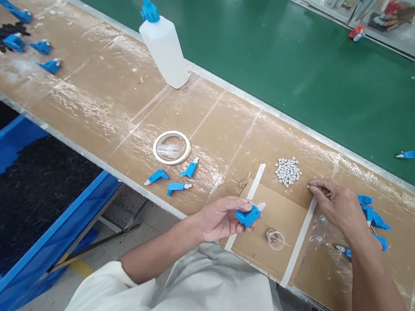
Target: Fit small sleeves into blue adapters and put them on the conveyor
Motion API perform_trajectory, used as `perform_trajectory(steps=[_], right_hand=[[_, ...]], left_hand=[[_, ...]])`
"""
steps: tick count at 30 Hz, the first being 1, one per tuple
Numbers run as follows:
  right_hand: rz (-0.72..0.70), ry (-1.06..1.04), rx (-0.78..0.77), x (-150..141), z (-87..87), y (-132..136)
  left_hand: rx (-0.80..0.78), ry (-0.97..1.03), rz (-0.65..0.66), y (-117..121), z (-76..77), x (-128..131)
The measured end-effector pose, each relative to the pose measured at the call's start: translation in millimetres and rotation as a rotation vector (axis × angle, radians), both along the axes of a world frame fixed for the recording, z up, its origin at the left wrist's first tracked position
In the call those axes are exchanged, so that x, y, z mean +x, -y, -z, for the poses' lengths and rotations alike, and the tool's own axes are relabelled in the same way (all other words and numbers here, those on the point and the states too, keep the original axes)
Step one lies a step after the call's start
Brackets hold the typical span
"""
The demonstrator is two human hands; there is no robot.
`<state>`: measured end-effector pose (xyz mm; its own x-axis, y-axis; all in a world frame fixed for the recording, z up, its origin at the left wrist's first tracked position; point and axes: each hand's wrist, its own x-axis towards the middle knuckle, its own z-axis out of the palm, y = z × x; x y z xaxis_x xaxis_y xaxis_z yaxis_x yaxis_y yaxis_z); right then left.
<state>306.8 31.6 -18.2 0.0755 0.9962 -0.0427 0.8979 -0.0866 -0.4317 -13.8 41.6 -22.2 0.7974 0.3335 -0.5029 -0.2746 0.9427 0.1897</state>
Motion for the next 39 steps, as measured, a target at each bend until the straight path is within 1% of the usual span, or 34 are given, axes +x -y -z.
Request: perform_trajectory(steps=[4,7,11,12,13,17,19,23,26,28,30,32,35,39], right_hand=[[-0.088,0.056,0.033,-1.5,2.5,-1.7],[-0.170,0.104,0.061,-6.3,1.1,-0.6],[-0.259,0.366,0.131,-13.4,-2.3,3.9],[-0.264,0.405,0.138,-14.4,-2.9,4.9],[-0.257,0.395,0.140,-15.0,-3.6,5.6],[-0.209,0.154,0.167,-16.5,-9.0,7.0],[-0.141,-0.021,0.142,-19.6,-14.0,9.1],[0.129,-0.491,0.017,-31.4,-24.1,18.3],[0.288,-0.710,0.046,-40.0,-26.8,26.5],[0.343,-0.809,0.086,-44.7,-26.9,30.7],[0.345,-0.893,0.106,-49.8,-27.7,33.7],[0.307,-0.975,0.121,-56.2,-30.5,35.9],[0.214,-1.079,0.143,-68.8,-38.0,40.3],[0.080,-1.152,0.101,-86.2,-48.4,50.8]], left_hand=[[-0.009,-0.005,0.006,1.8,3.9,1.1],[-0.023,0.006,0.003,4.0,5.0,1.1],[-0.021,-0.002,-0.006,6.5,4.5,0.5],[-0.014,-0.006,-0.005,6.9,4.2,0.2],[-0.006,-0.011,-0.005,7.4,3.8,-0.2],[0.005,-0.020,-0.017,8.9,2.4,-2.0],[0.001,-0.028,-0.014,9.3,1.6,-2.8],[0.002,-0.042,-0.012,10.1,-0.1,-3.1],[0.012,-0.036,-0.007,11.1,-1.3,-2.4],[0.015,-0.030,-0.014,12.0,-2.3,-1.6],[0.023,-0.023,-0.015,12.6,-3.6,-0.6],[0.037,-0.015,-0.008,12.8,-5.6,0.9],[0.052,-0.006,-0.011,12.0,-10.1,4.2],[0.062,0.011,-0.017,10.0,-16.0,9.0]])
